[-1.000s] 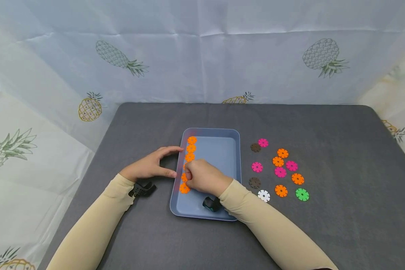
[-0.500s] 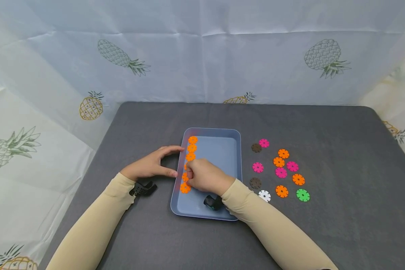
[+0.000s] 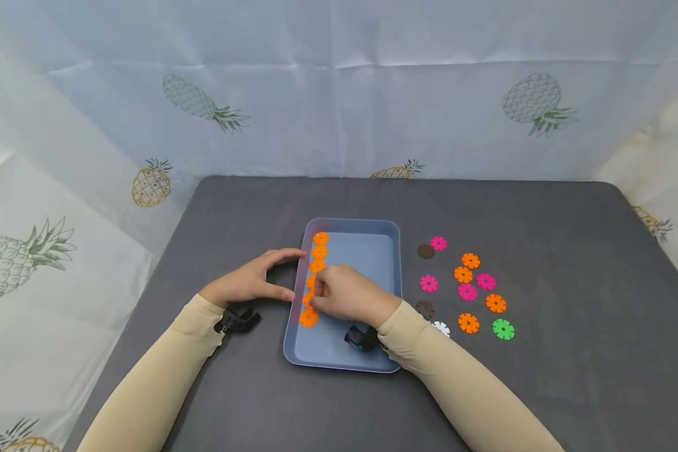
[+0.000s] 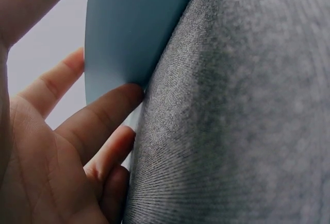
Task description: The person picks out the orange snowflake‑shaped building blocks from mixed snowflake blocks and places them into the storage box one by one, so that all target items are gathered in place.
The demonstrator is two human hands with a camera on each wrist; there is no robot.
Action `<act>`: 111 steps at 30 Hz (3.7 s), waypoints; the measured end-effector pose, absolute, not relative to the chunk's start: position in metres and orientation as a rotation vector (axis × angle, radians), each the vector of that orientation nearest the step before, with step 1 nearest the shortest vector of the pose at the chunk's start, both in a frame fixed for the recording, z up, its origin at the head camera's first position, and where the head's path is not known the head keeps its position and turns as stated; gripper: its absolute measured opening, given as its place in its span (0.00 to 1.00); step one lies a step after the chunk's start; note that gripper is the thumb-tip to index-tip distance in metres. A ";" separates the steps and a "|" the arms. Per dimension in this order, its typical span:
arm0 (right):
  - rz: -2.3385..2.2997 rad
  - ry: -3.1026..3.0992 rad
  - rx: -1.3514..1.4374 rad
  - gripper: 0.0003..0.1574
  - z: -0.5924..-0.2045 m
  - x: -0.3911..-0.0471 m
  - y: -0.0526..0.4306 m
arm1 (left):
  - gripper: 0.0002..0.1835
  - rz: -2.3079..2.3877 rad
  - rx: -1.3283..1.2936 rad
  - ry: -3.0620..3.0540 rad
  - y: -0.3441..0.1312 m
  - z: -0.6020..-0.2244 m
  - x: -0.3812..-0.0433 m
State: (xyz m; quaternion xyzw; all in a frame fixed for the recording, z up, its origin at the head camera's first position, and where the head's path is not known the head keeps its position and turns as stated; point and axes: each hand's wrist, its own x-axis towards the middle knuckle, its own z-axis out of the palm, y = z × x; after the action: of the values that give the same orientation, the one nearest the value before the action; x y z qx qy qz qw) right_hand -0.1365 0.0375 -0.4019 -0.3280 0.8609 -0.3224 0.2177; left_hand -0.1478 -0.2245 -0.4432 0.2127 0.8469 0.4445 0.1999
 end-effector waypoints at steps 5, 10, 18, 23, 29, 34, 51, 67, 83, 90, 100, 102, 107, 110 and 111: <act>-0.922 2.401 -0.931 0.13 -0.398 -0.135 0.043 | 0.46 1.244 0.591 2.377 -0.226 -0.444 -0.146; -0.921 2.396 -0.940 0.12 -0.395 -0.135 0.052 | 0.45 1.255 0.596 2.376 -0.226 -0.443 -0.146; -0.903 2.408 -0.918 0.11 -0.393 -0.130 0.071 | 0.45 1.247 0.597 2.359 -0.224 -0.444 -0.146; -0.906 2.427 -0.889 0.10 -0.393 -0.126 0.083 | 0.45 1.248 0.590 2.353 -0.223 -0.446 -0.144; -0.897 2.498 -0.802 0.10 -0.390 -0.121 0.094 | 0.45 1.249 0.587 2.369 -0.223 -0.445 -0.143; -0.920 2.525 -0.736 0.09 -0.388 -0.118 0.105 | 0.45 1.237 0.592 2.376 -0.224 -0.447 -0.142; -0.953 2.571 -0.614 0.09 -0.384 -0.109 0.145 | 0.45 1.261 0.591 2.362 -0.225 -0.444 -0.144; -0.926 2.639 -0.561 0.07 -0.387 -0.094 0.178 | 0.45 1.255 0.602 2.376 -0.226 -0.448 -0.145; -0.853 2.772 -0.480 0.07 -0.398 -0.089 0.221 | 0.45 1.252 0.596 2.371 -0.227 -0.446 -0.143; -0.788 2.800 -0.426 0.09 -0.405 -0.084 0.241 | 0.45 1.243 0.594 2.366 -0.227 -0.446 -0.144; -0.676 2.808 -0.387 0.14 -0.414 -0.082 0.255 | 0.46 1.240 0.574 2.367 -0.228 -0.445 -0.145; -0.648 2.809 -0.401 0.16 -0.416 -0.082 0.257 | 0.46 1.240 0.575 2.370 -0.227 -0.445 -0.145; -0.600 2.824 -0.425 0.19 -0.418 -0.083 0.262 | 0.46 1.233 0.582 2.378 -0.226 -0.444 -0.146; -0.590 2.817 -0.419 0.17 -0.419 -0.084 0.264 | 0.46 1.233 0.590 2.379 -0.226 -0.444 -0.146; -0.586 2.813 -0.415 0.17 -0.419 -0.084 0.264 | 0.46 1.236 0.591 2.378 -0.226 -0.444 -0.146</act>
State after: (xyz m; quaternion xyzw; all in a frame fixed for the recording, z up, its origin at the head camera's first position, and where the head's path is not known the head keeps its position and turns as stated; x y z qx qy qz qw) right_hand -0.0838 0.2641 -0.4193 -0.1419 0.9621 -0.2004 0.1187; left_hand -0.1463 -0.2258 -0.4436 0.2112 0.8495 0.4414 0.1971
